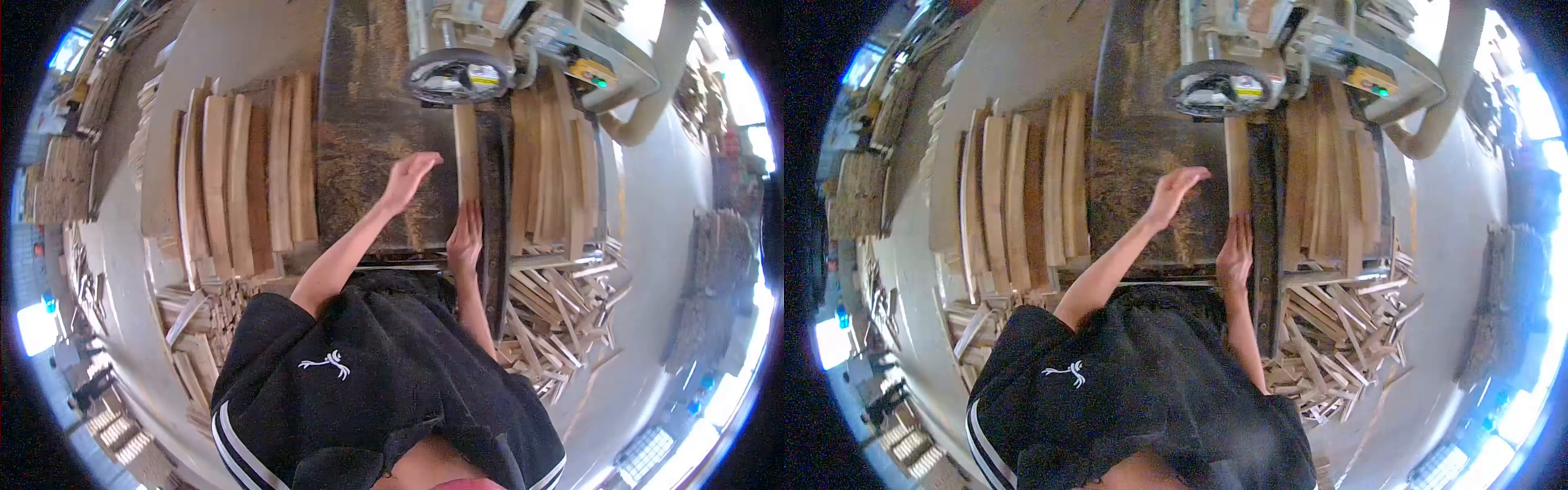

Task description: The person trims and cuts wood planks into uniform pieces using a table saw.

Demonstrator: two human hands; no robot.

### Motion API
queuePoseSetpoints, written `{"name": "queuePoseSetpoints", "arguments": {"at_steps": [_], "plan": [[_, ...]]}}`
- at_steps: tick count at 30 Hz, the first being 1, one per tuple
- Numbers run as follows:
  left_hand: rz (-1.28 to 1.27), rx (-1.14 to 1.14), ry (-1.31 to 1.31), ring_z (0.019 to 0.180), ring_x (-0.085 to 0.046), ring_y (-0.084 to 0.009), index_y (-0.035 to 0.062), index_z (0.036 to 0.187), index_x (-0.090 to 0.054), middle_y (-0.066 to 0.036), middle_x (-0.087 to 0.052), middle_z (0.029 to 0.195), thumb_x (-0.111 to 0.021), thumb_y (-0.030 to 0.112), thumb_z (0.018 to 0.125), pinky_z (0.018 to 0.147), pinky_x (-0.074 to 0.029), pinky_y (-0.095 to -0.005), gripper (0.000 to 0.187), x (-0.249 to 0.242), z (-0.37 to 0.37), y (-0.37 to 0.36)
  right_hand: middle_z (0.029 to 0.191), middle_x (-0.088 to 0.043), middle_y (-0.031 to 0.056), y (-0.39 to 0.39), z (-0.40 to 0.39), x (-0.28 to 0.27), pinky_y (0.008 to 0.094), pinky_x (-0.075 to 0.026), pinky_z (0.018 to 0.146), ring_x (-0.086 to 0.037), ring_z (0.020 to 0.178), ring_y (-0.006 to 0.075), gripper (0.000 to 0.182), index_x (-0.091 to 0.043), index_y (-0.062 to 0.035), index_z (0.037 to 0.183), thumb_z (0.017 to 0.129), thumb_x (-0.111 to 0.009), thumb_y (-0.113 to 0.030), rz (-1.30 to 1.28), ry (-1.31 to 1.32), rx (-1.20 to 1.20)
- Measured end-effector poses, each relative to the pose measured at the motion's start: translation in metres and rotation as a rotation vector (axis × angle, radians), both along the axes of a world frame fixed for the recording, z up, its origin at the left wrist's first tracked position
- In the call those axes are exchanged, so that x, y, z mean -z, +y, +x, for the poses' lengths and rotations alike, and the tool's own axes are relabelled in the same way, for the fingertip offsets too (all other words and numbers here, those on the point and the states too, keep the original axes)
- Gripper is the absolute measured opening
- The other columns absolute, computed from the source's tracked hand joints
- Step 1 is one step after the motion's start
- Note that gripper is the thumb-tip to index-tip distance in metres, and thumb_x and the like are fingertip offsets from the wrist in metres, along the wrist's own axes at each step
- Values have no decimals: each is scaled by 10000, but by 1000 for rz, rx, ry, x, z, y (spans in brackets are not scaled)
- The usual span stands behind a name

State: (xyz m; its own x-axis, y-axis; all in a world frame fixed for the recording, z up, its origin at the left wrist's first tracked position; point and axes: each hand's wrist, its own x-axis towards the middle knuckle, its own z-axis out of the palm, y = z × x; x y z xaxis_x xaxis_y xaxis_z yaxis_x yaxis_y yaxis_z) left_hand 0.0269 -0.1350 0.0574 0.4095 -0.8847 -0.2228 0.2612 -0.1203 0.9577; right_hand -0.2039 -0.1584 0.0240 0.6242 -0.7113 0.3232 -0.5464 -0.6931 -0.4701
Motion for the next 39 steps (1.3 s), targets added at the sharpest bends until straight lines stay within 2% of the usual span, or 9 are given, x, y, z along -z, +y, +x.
{"name": "queuePoseSetpoints", "arguments": {"at_steps": [5, 7, 9, 18, 23, 27, 30, 33, 39], "plan": [[114, -430, -1358, 1252, -624, -385, 34, 1255, -663, -177, -677, 1306, -766, 228, 934, 1119, -472, -501, 389, 4, 117, 79, 1562, -490, 239, -63, 66, 5, 486, -407, 1223, -409, 1495, 424, 518, -500, 62, 1484, 966, -494, 85, -118, -17, -21], [245, -458, -1100, 1355, -536, -410, 55, 1333, -625, -183, -651, 1348, -763, 254, 934, 1162, -407, -537, 467, -6, 136, 131, 1554, -501, 231, -76, 80, 4, 479, -430, 1210, -412, 1495, 408, 495, -505, 51, 1480, 986, -504, 79, -152, 12, -16], [634, -573, -1598, 1383, -483, -447, 33, 1379, -597, -197, -641, 1359, -749, 286, 944, 1142, -411, -556, 526, -3, 152, 156, 1547, -510, 224, -96, 97, 9, 475, -436, 1206, -422, 1490, 400, 470, -519, 33, 1477, 1007, -528, 42, -160, 50, -6], [943, -818, -989, 1222, -595, -442, -27, 1271, -679, -277, -679, 1240, -840, 311, 841, 1068, -482, -522, 570, -21, 175, 160, 1486, -550, 237, -138, 133, 6, 532, -432, 1178, -473, 1420, 451, 467, -527, 18, 1455, 1017, -611, -121, -168, -67, -73], [942, -797, -1215, 1081, -686, -397, -30, 1075, -729, -237, -730, 1059, -805, 196, 814, 927, -556, -487, 353, -32, 181, 156, 1422, -590, 257, -94, 149, -16, 564, -443, 1110, -539, 1312, 475, 397, -602, -8, 1363, 986, -647, -126, -159, -156, -127], [700, -593, -1129, 949, -729, -382, 84, 1003, -771, -215, -716, 1135, -723, 141, 855, 800, -588, -508, 166, -41, 154, 135, 1327, -661, 243, -5, 154, -32, 512, -479, 1080, -603, 1255, 446, 409, -635, -15, 1329, 959, -707, -176, 397, -163, -258], [655, -841, -1170, 980, -706, -387, 132, 921, -778, -186, -696, 1113, -716, 135, 861, 785, -583, -497, 86, -65, 144, 116, 1324, -669, 234, 54, 144, -61, 497, -494, 1072, -612, 1253, 431, 427, -633, 5, 1322, 957, -725, -196, 401, -245, -393], [896, -824, -1297, 1178, -614, -431, 36, 1240, -663, -227, -617, 1258, -866, 229, 786, 870, -572, -525, 534, -53, 160, 123, 1302, -680, 236, 68, 129, -55, 500, -501, 1061, -621, 1240, 434, 435, -638, 15, 1311, 958, -733, -220, 357, -228, -572], [934, -486, -1156, 1228, -597, -430, -22, 1304, -593, -252, -573, 1332, -927, 316, 744, 970, -564, -501, 735, -25, 148, 134, 1267, -703, 252, 52, 85, -46, 492, -513, 1058, -657, 1199, 439, 473, -635, 30, 1328, 973, -730, -268, 555, -102, -400]]}}
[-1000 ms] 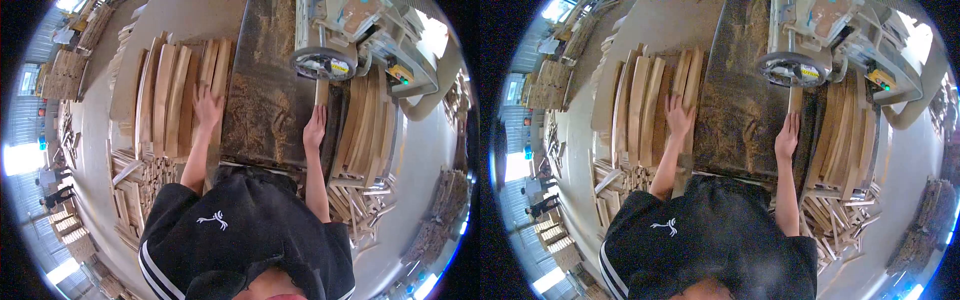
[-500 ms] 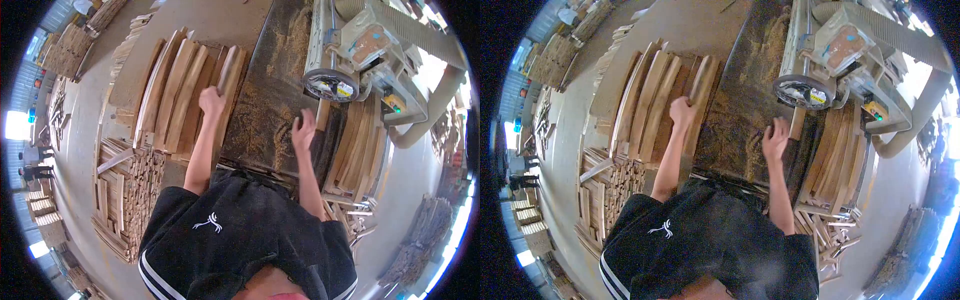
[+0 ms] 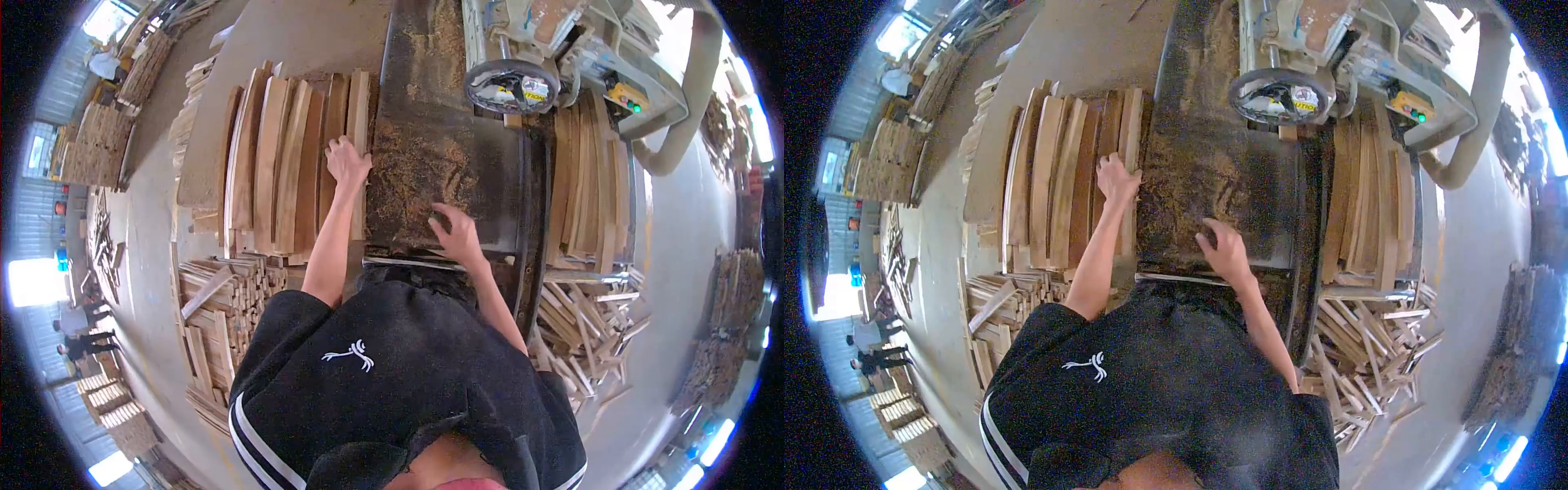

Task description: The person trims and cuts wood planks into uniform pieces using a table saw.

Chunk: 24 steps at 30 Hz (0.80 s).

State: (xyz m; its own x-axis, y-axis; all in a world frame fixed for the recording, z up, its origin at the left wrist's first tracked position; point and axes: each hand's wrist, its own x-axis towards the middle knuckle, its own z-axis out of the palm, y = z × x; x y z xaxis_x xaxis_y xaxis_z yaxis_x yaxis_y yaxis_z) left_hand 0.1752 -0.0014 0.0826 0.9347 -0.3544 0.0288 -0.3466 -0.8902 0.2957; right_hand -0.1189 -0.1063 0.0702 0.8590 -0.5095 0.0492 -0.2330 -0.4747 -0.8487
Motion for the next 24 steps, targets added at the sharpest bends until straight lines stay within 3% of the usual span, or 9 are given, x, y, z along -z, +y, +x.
{"name": "queuePoseSetpoints", "arguments": {"at_steps": [2, 5, 8, 10, 12, 15, 17, 20, 24], "plan": [[14, 36, -80, 1152, -662, -394, -46, 1279, -615, -239, -651, 1251, -934, 324, 747, 913, -591, -494, 722, 0, -8, 0, 1258, -707, 265, 1, -9, -8, 480, -519, 1049, -669, 1200, 425, 511, -633, 37, 1345, 976, -736, -301, 48, 30, 61], [-703, -100, 659, 859, -745, -226, -53, 1168, -704, -122, -767, 1011, -829, 183, 878, 748, -603, -370, 394, -26, -45, -21, 1263, -702, 279, 5, 3, -30, 476, -521, 1046, -669, 1216, 412, 668, -559, 52, 1436, 958, -765, -368, 88, 41, 144], [-1247, -187, 1301, 824, -708, -170, -5, 1147, -725, -67, -746, 994, -762, 188, 940, 697, -561, -303, 285, -29, -106, -46, 1338, -664, 289, 6, -5, -49, 434, -550, 997, -675, 1241, 374, 819, -435, 30, 1550, 902, -819, -293, 201, 100, 138], [-1242, -27, 1442, 775, -668, -147, 19, 1156, -722, -37, -713, 933, -707, 230, 976, 667, -529, -297, 278, 21, -125, -54, 1318, -659, 311, -5, -32, -64, 436, -549, 996, -671, 1229, 408, 955, -358, 37, 1590, 821, -856, -232, 170, 64, 178], [-695, 65, 1225, 908, -701, -181, -18, 1198, -710, -100, -729, 960, -696, 275, 972, 791, -553, -364, 370, -31, -165, -65, 1266, -666, 321, 3, -66, -34, 463, -558, 973, -679, 1166, 452, 968, -341, 31, 1600, 782, -830, -139, -77, -48, 210], [-594, 492, 917, 1280, -625, -333, -83, 1381, -593, -251, -681, 1286, -687, 331, 982, 1059, -501, -461, 583, 17, -229, -60, 1244, -640, 308, 20, -117, -21, 524, -592, 861, -687, 1038, 501, 967, -322, 1, 1611, 782, -807, -105, -149, 208, 363], [-446, 822, 254, 1541, -303, -463, -128, 1525, -399, -328, -427, 1577, -668, 386, 992, 1245, -294, -547, 788, 30, -251, -62, 1404, -552, 338, 14, -118, -17, 528, -542, 1008, -582, 1273, 492, 855, -344, 8, 1598, 835, -725, -63, -300, 187, 387], [-364, 932, 360, 1605, -76, -450, -104, 1577, -338, -302, -259, 1679, -585, 531, 1034, 1302, -152, -542, 871, 47, -258, -92, 1539, -442, 332, 8, -126, 26, 537, -430, 1151, -430, 1443, 483, 780, -367, 34, 1580, 862, -666, -14, -463, 113, 357], [-346, 994, 490, 1601, -117, -438, -80, 1607, -293, -278, -238, 1696, -498, 560, 1061, 1304, -157, -541, 866, 42, -245, -131, 1652, -322, 296, -6, -124, 17, 543, -338, 1235, -302, 1537, 476, 696, -402, 59, 1557, 885, -584, 52, -315, 163, 271]]}}
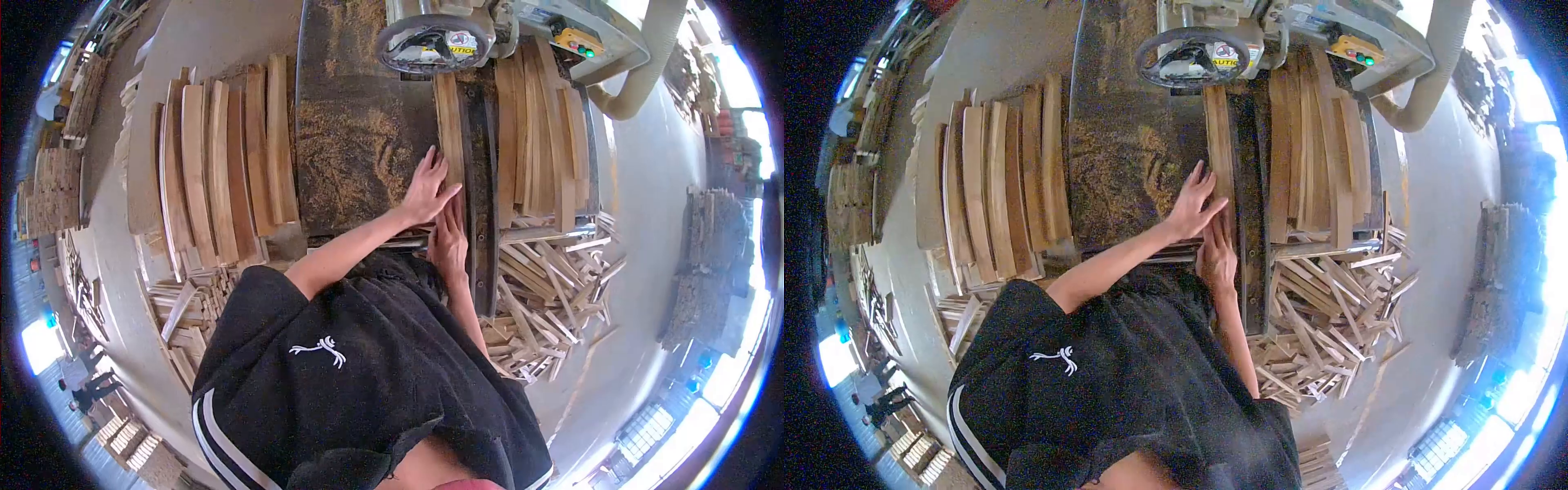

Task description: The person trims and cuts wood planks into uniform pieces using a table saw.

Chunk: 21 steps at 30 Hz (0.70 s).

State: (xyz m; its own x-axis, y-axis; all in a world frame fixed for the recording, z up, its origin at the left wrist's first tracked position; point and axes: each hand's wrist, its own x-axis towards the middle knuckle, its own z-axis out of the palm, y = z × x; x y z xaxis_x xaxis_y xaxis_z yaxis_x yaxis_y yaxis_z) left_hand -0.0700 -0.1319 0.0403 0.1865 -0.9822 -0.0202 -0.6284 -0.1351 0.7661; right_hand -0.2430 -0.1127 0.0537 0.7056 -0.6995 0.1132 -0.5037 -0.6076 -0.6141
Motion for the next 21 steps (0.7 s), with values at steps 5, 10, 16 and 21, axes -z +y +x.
{"name": "queuePoseSetpoints", "arguments": {"at_steps": [5, 10, 16, 21], "plan": [[-81, -167, -20, 1563, -266, -443, -7, 1549, -453, -278, -339, 1654, -658, 474, 1005, 1276, -250, -524, 755, -3, 92, 11, 1644, -398, 208, -11, 5, 26, 523, -312, 1259, -389, 1508, 424, 646, -452, 17, 1549, 912, -556, 34, -121, -17, -20], [-14, -606, -615, 1504, -360, -469, 9, 1453, -543, -254, -495, 1555, -744, 365, 951, 1240, -302, -586, 648, -7, 214, 83, 1613, -466, 154, -51, 56, 24, 485, -369, 1241, -439, 1484, 373, 511, -542, 0, 1491, 988, -482, 73, -249, 54, 40], [149, -1131, -407, 1435, -436, -482, 51, 1453, -555, -237, -602, 1423, -817, 365, 882, 1159, -420, -557, 702, -4, 254, 141, 1624, -455, 132, -117, 127, 18, 475, -390, 1233, -431, 1492, 365, 450, -597, -2, 1424, 977, -553, 30, -269, -19, 82], [314, -1079, -445, 1263, -587, -447, 36, 1433, -580, -230, -642, 1335, -860, 355, 819, 1033, -515, -557, 746, -21, 254, 130, 1500, -583, 198, -144, 152, 14, 473, -460, 1162, -554, 1387, 389, 311, -696, 6, 1283, 986, -609, -14, -277, -134, 84]]}}
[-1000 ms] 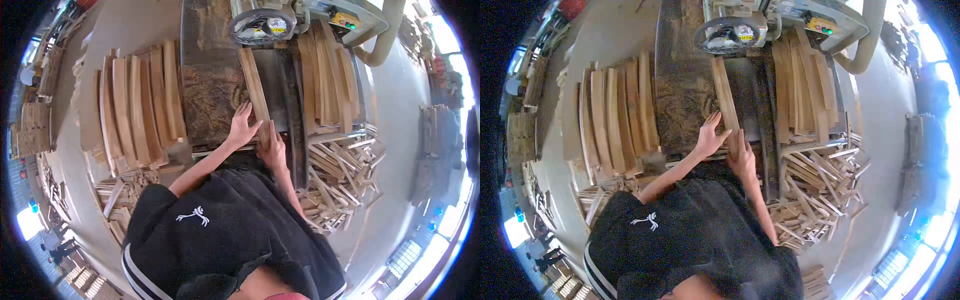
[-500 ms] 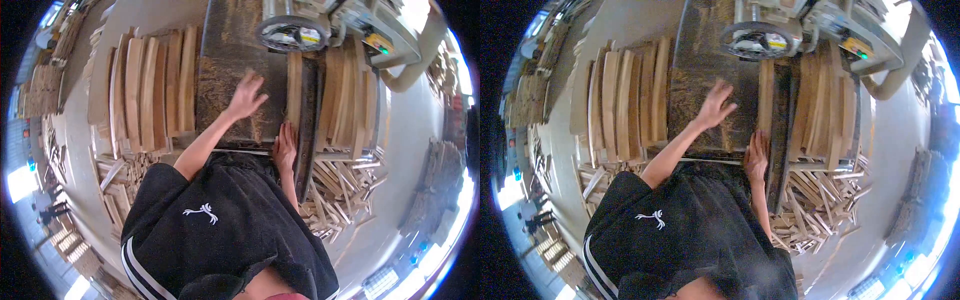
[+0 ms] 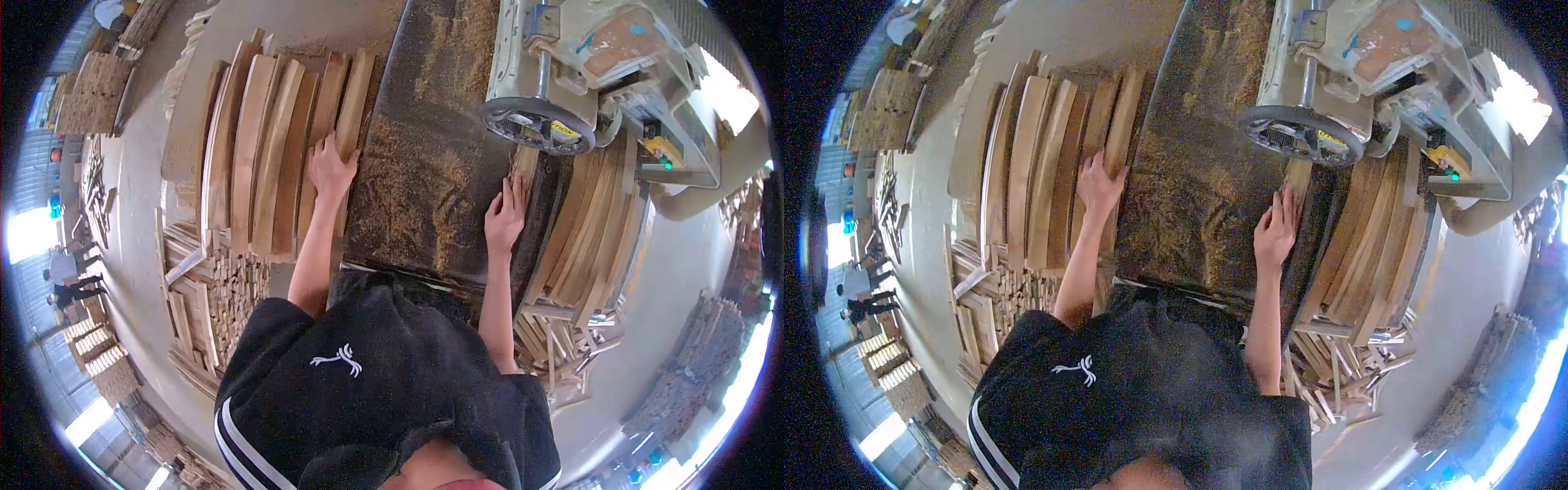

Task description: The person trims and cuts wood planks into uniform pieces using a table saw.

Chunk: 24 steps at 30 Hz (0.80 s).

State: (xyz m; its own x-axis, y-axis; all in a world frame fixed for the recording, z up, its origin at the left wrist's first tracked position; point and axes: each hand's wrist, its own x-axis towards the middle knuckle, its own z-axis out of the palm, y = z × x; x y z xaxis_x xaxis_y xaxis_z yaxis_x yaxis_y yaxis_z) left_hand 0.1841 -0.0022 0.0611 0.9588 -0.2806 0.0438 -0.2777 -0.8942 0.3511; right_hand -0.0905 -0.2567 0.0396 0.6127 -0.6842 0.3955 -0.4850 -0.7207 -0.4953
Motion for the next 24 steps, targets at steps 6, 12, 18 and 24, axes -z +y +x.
{"name": "queuePoseSetpoints", "arguments": {"at_steps": [6, 12, 18, 24], "plan": [[-188, -24, 92, 1128, -682, -358, 3, 1363, -653, -214, -715, 1219, -854, 335, 828, 950, -558, -500, 661, 12, 19, 11, 1506, -586, 172, -33, 26, 2, 463, -515, 1109, -576, 1363, 387, 362, -653, 7, 1348, 998, -633, -86, -120, -15, -29], [-1135, -353, 938, 959, -708, -168, 7, 1259, -737, -73, -761, 1071, -774, 274, 930, 797, -556, -338, 425, -40, -13, 24, 1302, -718, 182, -7, 31, -45, 439, -579, 977, -691, 1216, 332, 479, -541, -59, 1467, 1029, -667, -204, 364, -164, 24], [-1448, -13, 1352, 1072, -696, -241, 32, 1488, -514, -151, -699, 1345, -322, 439, 1142, 925, -581, -414, 567, -7, -82, -28, 1509, -556, 245, 97, 2, -119, 451, -437, 1173, -520, 1425, 378, 530, -548, 20, 1443, 1011, -654, -267, 698, 102, -477], [-1454, -169, 1299, 995, -703, -195, 11, 1351, -647, -91, -737, 1186, -480, 398, 1121, 885, -573, -379, 480, -16, -181, -85, 1453, -566, 298, 122, -89, -113, 498, -504, 1058, -613, 1254, 464, 816, -328, 41, 1579, 908, -708, -226, 545, 219, -323]]}}
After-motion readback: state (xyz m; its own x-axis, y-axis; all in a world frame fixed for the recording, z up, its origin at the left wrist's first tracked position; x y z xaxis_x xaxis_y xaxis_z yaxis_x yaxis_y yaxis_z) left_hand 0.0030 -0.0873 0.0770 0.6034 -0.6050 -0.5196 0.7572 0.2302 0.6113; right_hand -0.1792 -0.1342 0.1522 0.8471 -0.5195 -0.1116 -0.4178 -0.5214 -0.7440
